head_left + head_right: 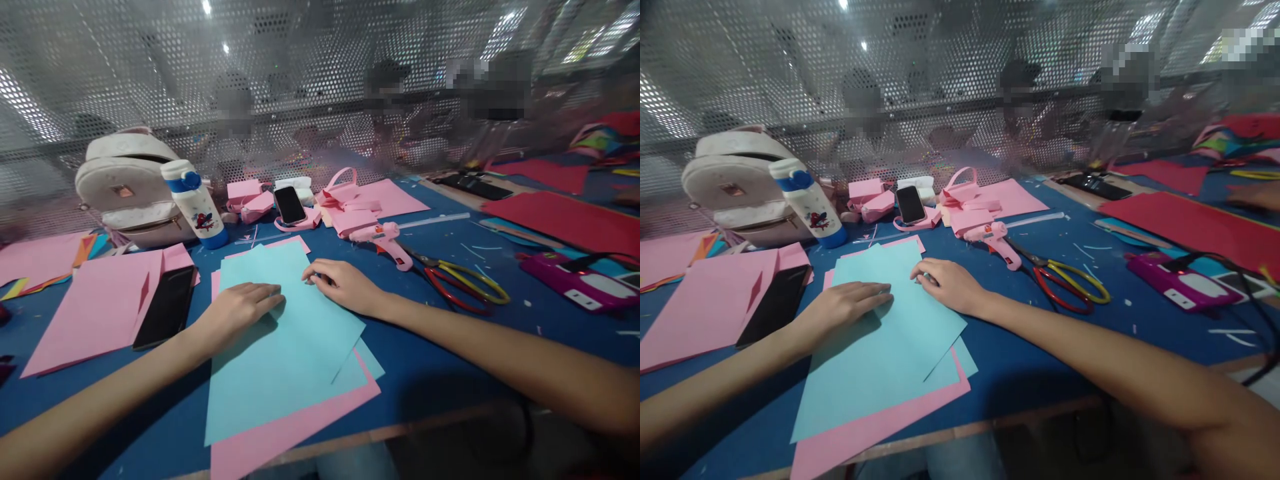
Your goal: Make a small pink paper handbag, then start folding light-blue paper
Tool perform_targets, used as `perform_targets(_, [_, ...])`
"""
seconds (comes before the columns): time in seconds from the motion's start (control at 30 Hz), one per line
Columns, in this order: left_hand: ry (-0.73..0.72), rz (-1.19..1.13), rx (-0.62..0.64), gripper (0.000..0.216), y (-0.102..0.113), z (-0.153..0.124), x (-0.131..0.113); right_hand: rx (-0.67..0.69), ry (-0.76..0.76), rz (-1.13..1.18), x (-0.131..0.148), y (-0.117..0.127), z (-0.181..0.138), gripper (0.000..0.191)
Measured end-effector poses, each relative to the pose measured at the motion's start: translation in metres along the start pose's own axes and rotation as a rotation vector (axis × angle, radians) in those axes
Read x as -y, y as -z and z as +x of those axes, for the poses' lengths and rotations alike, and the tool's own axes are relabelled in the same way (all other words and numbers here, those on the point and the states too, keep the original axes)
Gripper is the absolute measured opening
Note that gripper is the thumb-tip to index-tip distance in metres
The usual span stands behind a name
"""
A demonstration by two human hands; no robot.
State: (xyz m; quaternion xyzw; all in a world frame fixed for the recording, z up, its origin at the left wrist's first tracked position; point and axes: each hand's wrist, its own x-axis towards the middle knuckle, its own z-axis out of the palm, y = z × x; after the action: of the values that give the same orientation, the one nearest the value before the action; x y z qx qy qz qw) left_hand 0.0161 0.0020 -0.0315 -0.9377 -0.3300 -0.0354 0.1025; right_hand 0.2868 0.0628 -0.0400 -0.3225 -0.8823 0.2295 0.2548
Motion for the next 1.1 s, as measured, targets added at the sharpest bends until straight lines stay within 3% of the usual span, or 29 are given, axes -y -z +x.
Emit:
perform_targets(0.4, [-0.337, -0.125, -0.178, 0.03, 0.01, 0.015, -0.041, 0.009, 0.003, -0.006, 0.002, -0.002, -0.003, 0.026])
perform_targets(0.7, [-0.46, -0.156, -0.295, 0.032, 0.001, 0.015, -0.035, 0.048, 0.065, -0.062, 0.003, -0.004, -0.005, 0.024])
perform_targets(0.83, [-0.501, -0.274, -0.356, 0.03, 0.0, 0.013, -0.033, -0.014, 0.151, -0.025, 0.003, -0.004, -0.005, 0.025])
perform_targets(0.93, [-0.418, -0.478, -0.322, 0.028, 0.003, 0.013, -0.029, -0.058, 0.302, -0.022, 0.003, -0.002, -0.004, 0.022])
perform_targets(1.1, [0.001, -0.551, -0.33, 0.025, 0.003, 0.01, -0.015, 0.006, 0.503, -0.127, 0.008, -0.003, -0.003, 0.019])
